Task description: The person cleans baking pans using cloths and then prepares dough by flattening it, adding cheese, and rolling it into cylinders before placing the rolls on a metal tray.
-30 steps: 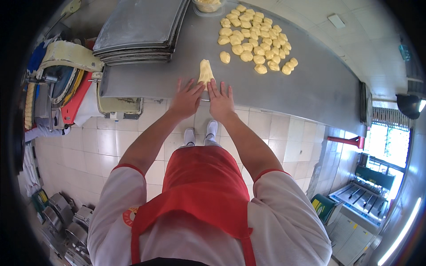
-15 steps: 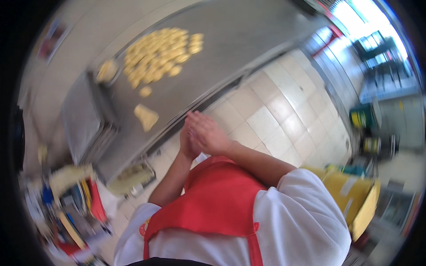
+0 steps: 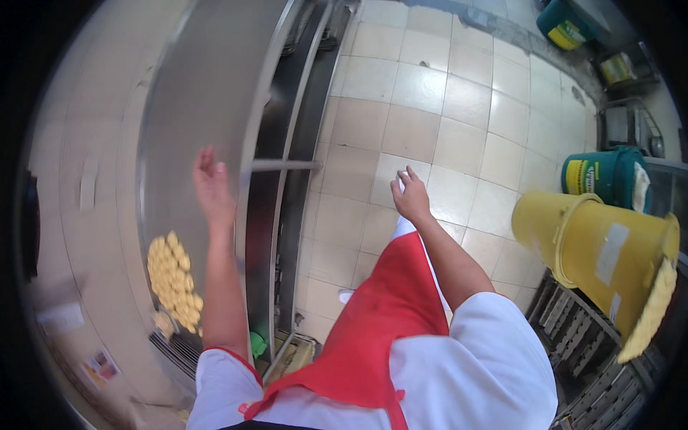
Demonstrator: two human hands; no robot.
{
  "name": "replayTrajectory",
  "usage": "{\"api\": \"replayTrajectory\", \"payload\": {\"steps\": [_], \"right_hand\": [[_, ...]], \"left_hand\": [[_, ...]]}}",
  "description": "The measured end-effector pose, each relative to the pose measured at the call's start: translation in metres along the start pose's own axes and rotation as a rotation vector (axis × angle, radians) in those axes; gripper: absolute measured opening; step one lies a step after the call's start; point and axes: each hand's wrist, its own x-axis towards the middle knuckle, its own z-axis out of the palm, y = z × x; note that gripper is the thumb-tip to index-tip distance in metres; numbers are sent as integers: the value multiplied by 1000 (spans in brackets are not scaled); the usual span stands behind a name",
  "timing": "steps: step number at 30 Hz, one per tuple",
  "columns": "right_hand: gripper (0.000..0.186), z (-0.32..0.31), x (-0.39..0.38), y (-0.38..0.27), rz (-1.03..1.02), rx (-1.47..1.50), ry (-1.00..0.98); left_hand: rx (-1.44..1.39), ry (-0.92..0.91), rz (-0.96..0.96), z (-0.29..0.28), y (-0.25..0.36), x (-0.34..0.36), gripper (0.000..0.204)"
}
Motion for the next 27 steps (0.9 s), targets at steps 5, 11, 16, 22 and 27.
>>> {"api": "replayTrajectory", "payload": {"steps": [5, 11, 16, 22, 27], "right_hand": [[53, 41, 162, 16, 25, -27, -242], [53, 86, 356, -69, -80, 315, -265], [56, 127, 538, -181, -148, 557, -119], [57, 181, 724, -276, 320, 665, -49], [65, 210, 739, -326, 596, 730, -135]], "left_hand": [[552, -35, 173, 103, -51, 204, 63], [781, -200, 367, 183, -80, 383, 64], [807, -284, 307, 217, -93, 396, 64], [800, -338, 245, 221, -84, 401, 67], [814, -347, 179, 214, -83, 402, 73]]}}
